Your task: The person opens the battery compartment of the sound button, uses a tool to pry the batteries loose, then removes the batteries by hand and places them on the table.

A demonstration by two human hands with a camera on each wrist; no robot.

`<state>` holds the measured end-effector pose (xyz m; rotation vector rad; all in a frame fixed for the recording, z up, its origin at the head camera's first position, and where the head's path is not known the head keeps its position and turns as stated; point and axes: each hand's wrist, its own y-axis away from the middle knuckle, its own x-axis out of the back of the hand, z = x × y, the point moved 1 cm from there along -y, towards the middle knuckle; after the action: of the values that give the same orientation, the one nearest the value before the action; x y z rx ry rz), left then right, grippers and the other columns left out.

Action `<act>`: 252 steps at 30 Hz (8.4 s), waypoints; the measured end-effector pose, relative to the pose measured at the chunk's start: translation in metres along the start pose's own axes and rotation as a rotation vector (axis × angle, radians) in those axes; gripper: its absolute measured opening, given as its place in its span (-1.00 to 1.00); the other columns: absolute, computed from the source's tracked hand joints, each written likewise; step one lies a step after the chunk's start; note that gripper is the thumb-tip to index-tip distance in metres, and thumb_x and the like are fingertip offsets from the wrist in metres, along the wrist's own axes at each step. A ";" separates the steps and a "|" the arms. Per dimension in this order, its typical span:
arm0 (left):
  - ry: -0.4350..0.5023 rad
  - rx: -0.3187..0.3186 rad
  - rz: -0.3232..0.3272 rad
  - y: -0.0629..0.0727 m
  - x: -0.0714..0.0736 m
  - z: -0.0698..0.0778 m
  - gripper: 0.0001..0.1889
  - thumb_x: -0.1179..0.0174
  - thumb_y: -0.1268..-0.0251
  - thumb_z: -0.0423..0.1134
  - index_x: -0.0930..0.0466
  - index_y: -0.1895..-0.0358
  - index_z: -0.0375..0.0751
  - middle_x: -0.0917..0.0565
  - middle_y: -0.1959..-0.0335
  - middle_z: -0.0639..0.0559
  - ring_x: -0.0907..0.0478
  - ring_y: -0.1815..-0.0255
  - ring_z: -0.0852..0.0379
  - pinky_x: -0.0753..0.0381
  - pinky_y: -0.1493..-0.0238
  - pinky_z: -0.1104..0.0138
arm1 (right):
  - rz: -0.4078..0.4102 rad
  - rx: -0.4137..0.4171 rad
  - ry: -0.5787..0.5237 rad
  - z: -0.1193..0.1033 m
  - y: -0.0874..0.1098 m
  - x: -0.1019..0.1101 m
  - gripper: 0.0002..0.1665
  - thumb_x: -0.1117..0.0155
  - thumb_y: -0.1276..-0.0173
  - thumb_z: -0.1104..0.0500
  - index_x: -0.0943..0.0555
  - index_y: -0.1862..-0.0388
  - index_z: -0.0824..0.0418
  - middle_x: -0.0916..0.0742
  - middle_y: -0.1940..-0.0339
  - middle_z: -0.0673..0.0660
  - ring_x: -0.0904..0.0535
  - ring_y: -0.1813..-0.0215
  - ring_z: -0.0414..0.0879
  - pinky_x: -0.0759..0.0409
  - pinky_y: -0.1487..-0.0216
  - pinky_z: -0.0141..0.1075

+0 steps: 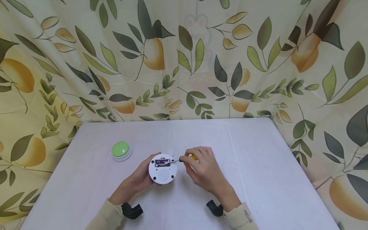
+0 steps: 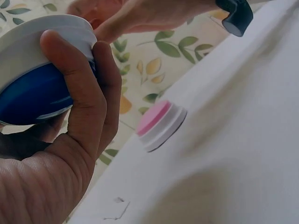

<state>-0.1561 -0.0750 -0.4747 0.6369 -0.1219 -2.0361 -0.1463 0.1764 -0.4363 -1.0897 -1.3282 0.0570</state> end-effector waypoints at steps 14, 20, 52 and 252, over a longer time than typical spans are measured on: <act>-0.081 0.016 -0.037 0.003 0.005 0.002 -0.26 0.31 -0.63 0.31 -0.25 -0.55 -0.19 -0.69 -0.05 -0.04 -0.65 0.06 0.08 -0.71 0.25 0.23 | -0.116 0.090 0.216 -0.001 -0.007 0.021 -0.58 -0.57 -0.16 0.25 -0.75 -0.03 0.04 -0.76 0.05 0.08 -0.65 -0.05 0.05 -0.52 -0.06 -0.03; -0.099 0.013 -0.033 0.003 0.004 0.002 -0.20 0.31 -0.63 0.33 -0.18 -0.59 -0.23 -0.71 -0.08 -0.05 -0.69 0.09 0.12 -0.71 0.25 0.26 | -0.134 0.110 0.278 -0.007 -0.011 0.022 -0.53 -0.65 -0.08 0.23 -0.76 -0.02 0.05 -0.77 0.06 0.08 -0.65 -0.03 0.08 -0.54 -0.03 -0.04; 0.082 0.031 -0.093 0.007 0.004 -0.001 -0.23 0.25 -0.56 0.43 -0.38 -0.44 -0.12 -0.79 0.16 0.02 -0.78 0.24 0.12 -0.58 0.50 0.46 | 0.254 -0.035 -0.226 0.008 0.016 -0.026 -0.68 -0.18 -0.61 0.02 -0.77 0.05 0.19 -0.70 0.12 0.11 -0.52 -0.02 0.04 -0.27 -0.10 -0.28; 0.689 -0.629 0.246 -0.016 -0.039 -0.022 -0.66 0.47 -0.62 -0.07 -0.16 -0.29 0.11 0.01 -0.64 -0.05 0.02 -0.68 -0.10 -0.04 -0.66 -0.05 | 0.151 -0.337 0.044 -0.093 -0.001 -0.030 -0.63 -0.56 -0.23 0.30 -0.74 -0.03 0.17 -0.63 0.46 -0.06 -0.35 0.60 -0.41 -0.23 0.62 -0.68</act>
<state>-0.1425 -0.0308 -0.4838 0.8195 0.7736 -1.4053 -0.0830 0.1024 -0.4448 -1.4680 -1.2401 -0.0818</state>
